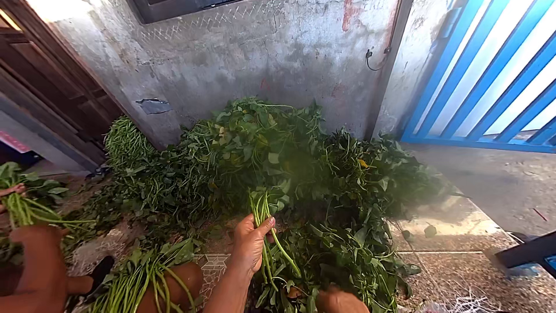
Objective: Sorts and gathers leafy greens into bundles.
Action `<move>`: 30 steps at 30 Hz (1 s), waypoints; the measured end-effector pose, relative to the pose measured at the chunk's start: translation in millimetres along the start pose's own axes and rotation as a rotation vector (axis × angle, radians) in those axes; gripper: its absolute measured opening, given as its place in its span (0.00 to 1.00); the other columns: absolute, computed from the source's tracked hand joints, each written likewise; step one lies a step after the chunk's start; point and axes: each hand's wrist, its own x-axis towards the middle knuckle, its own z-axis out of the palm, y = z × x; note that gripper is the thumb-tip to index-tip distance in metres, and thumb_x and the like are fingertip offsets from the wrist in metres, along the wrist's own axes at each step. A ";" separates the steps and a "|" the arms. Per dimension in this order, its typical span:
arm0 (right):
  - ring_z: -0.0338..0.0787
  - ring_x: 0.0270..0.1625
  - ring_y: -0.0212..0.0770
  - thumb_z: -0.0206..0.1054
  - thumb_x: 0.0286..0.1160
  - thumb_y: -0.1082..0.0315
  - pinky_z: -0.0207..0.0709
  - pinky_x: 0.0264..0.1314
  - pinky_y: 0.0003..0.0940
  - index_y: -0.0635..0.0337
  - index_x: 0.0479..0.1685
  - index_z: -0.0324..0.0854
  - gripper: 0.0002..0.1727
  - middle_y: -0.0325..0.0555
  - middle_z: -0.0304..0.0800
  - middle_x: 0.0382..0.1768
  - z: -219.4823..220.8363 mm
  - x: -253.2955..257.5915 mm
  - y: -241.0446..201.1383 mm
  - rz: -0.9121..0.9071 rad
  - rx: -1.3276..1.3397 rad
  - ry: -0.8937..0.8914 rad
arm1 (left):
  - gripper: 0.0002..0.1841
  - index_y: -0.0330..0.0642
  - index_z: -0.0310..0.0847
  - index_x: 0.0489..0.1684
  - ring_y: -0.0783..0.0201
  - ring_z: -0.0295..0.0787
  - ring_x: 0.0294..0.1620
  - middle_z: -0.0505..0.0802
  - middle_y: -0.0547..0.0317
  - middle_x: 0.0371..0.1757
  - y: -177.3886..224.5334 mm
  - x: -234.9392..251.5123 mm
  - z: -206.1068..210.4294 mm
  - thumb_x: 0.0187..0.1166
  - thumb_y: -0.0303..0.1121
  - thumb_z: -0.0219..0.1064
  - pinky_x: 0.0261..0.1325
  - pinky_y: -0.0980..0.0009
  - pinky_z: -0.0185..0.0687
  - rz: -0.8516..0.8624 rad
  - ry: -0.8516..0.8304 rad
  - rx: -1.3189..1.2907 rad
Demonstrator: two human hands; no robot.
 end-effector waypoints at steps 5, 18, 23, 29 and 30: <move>0.88 0.49 0.41 0.68 0.80 0.53 0.84 0.52 0.43 0.56 0.60 0.87 0.20 0.45 0.89 0.50 -19.8 35.5 -10.3 -0.455 0.560 0.363 | 0.05 0.28 0.77 0.50 0.55 0.92 0.30 0.90 0.44 0.34 2.1 -5.1 8.3 0.86 0.22 0.62 0.37 0.62 0.94 -0.197 -0.104 -0.085; 0.85 0.36 0.42 0.49 0.95 0.59 0.79 0.43 0.42 0.71 0.46 0.82 0.23 0.54 0.85 0.32 -0.8 -17.7 30.9 -0.546 0.597 0.115 | 0.07 0.41 0.64 0.45 0.72 0.65 0.07 0.72 0.62 0.17 24.7 14.2 -19.5 0.94 0.33 0.51 0.08 0.79 0.67 -0.067 0.405 -0.315; 0.89 0.37 0.51 0.51 0.93 0.60 0.82 0.42 0.52 0.67 0.45 0.85 0.21 0.56 0.88 0.33 7.3 -26.6 39.4 -0.474 0.359 0.179 | 0.08 0.42 0.65 0.45 0.70 0.70 0.09 0.74 0.61 0.19 17.7 5.3 -6.8 0.94 0.35 0.52 0.11 0.76 0.73 0.022 0.360 -0.258; 0.71 0.17 0.26 0.50 0.80 0.65 0.66 0.19 0.25 0.53 0.22 0.79 0.18 0.31 0.75 0.16 -10.5 29.3 33.5 0.008 1.239 0.821 | 0.08 0.45 0.67 0.44 0.70 0.68 0.10 0.73 0.63 0.19 5.1 -2.6 9.8 0.94 0.37 0.52 0.13 0.75 0.74 0.002 0.267 -0.316; 0.66 0.12 0.26 0.51 0.82 0.66 0.62 0.15 0.24 0.53 0.21 0.76 0.17 0.29 0.69 0.11 -20.2 35.9 27.9 0.106 1.521 0.867 | 0.08 0.44 0.67 0.44 0.70 0.68 0.10 0.73 0.63 0.19 2.3 -3.5 11.1 0.94 0.37 0.51 0.13 0.76 0.72 -0.007 0.253 -0.309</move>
